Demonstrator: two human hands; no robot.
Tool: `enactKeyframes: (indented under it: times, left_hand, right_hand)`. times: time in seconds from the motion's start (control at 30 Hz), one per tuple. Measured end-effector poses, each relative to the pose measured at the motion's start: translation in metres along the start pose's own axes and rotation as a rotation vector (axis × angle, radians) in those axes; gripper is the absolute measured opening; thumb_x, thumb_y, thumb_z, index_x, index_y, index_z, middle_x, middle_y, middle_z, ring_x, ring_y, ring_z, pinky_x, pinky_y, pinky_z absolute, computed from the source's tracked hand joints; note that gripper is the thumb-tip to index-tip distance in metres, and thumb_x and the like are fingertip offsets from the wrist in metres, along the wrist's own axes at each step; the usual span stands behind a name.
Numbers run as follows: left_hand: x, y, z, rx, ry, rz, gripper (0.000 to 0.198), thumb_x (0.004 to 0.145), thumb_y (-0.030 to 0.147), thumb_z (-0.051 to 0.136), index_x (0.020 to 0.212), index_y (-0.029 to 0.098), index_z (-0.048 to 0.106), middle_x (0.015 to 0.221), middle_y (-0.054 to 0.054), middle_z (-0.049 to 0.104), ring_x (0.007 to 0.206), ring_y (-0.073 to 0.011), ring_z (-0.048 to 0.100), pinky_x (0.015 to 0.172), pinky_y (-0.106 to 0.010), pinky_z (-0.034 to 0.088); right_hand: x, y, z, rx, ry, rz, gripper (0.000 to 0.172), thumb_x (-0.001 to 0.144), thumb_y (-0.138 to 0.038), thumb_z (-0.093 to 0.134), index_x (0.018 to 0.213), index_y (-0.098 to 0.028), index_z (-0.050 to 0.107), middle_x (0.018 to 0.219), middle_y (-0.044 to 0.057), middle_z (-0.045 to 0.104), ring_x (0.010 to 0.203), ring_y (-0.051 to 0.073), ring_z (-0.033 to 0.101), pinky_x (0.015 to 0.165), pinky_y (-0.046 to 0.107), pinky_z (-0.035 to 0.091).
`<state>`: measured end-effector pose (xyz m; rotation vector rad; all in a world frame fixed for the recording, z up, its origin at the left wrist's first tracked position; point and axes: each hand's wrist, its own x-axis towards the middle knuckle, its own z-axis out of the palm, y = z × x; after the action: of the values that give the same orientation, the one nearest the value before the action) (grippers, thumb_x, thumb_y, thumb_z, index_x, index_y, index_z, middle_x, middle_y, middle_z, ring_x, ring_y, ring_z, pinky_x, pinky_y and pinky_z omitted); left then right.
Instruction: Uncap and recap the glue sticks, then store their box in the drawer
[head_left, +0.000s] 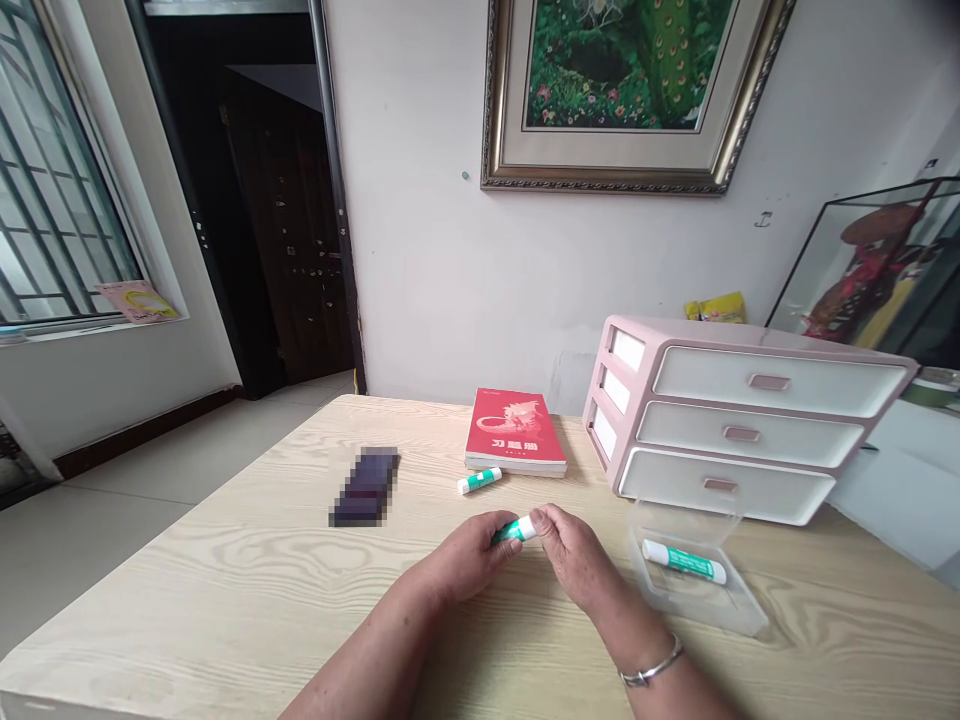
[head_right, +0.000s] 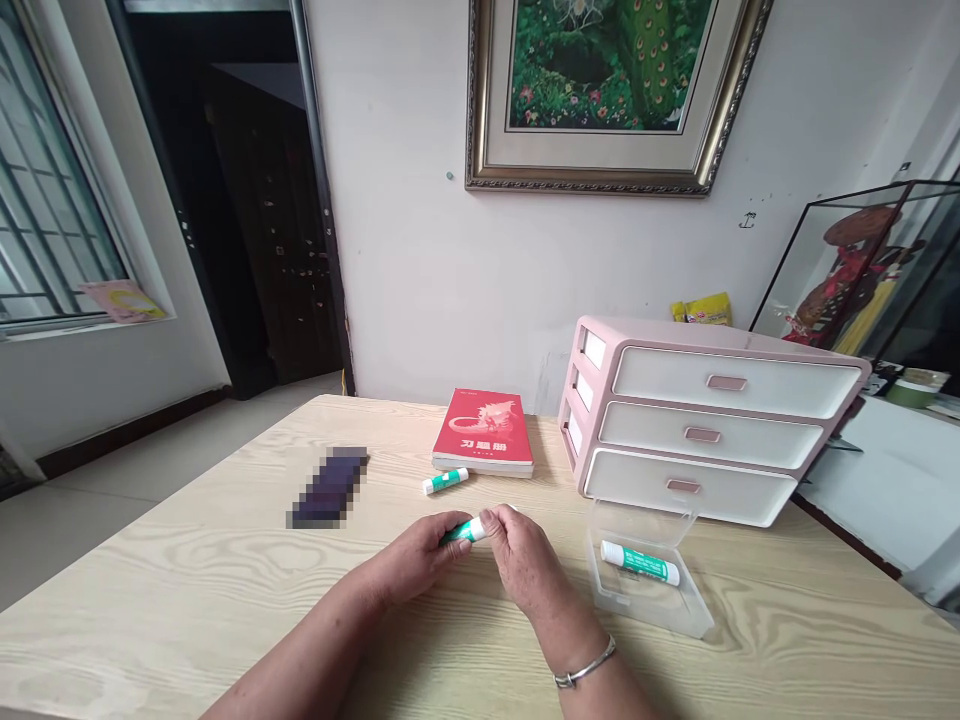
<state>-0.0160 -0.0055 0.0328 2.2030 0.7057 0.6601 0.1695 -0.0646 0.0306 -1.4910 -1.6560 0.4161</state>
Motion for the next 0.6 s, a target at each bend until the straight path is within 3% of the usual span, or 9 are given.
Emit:
enactKeyframes:
  times: [0.13,0.2,0.4,0.6]
  left_hand:
    - [-0.0001,-0.0004,-0.0039,-0.073,-0.020,-0.018,0.034,0.094,0.042,0.047,0.109,0.016,0.063,0.099,-0.004,0.067,0.088,-0.0192,0.058,0.077,-0.026,0.043]
    - [0.0003,-0.0022,-0.0039,-0.092,-0.024,-0.010,0.034,0.094,0.042,0.048,0.111,0.017,0.063,0.102,-0.004,0.067,0.091,-0.0197,0.059,0.079,-0.026,0.044]
    - [0.0013,-0.0060,0.0029,0.026,0.041,0.006,0.026,0.092,0.036,0.050,0.107,0.019,0.064,0.102,-0.005,0.068,0.091,-0.0204,0.059,0.079,-0.026,0.044]
    - [-0.0011,-0.0009,0.0057,0.073,0.086,0.022,0.024,0.091,0.031,0.049,0.108,0.020,0.062,0.103,-0.005,0.067,0.092,-0.0211,0.059,0.081,-0.028,0.044]
  right_hand:
    - [-0.0001,0.0000,0.0032,0.303,-0.092,0.095,0.047,0.092,-0.058,0.044,0.112,-0.018,0.060,0.076,0.002,0.059,0.065,0.015,0.055,0.053,0.024,0.041]
    - [0.0015,0.0031,0.0058,0.374,-0.109,0.118,0.053,0.088,-0.059,0.051,0.119,-0.016,0.058,0.080,0.003,0.061,0.065,0.015,0.056,0.050,0.024,0.041]
    - [0.0047,0.0065,0.0082,0.247,-0.077,0.185,0.048,0.087,-0.059,0.049,0.098,-0.015,0.064,0.059,-0.001,0.055,0.053,0.015,0.054,0.048,0.024,0.040]
    - [0.0045,0.0062,0.0088,0.079,0.036,0.109,0.046,0.089,-0.060,0.047,0.084,-0.018,0.064,0.058,0.000,0.057,0.052,0.015,0.054,0.052,0.026,0.041]
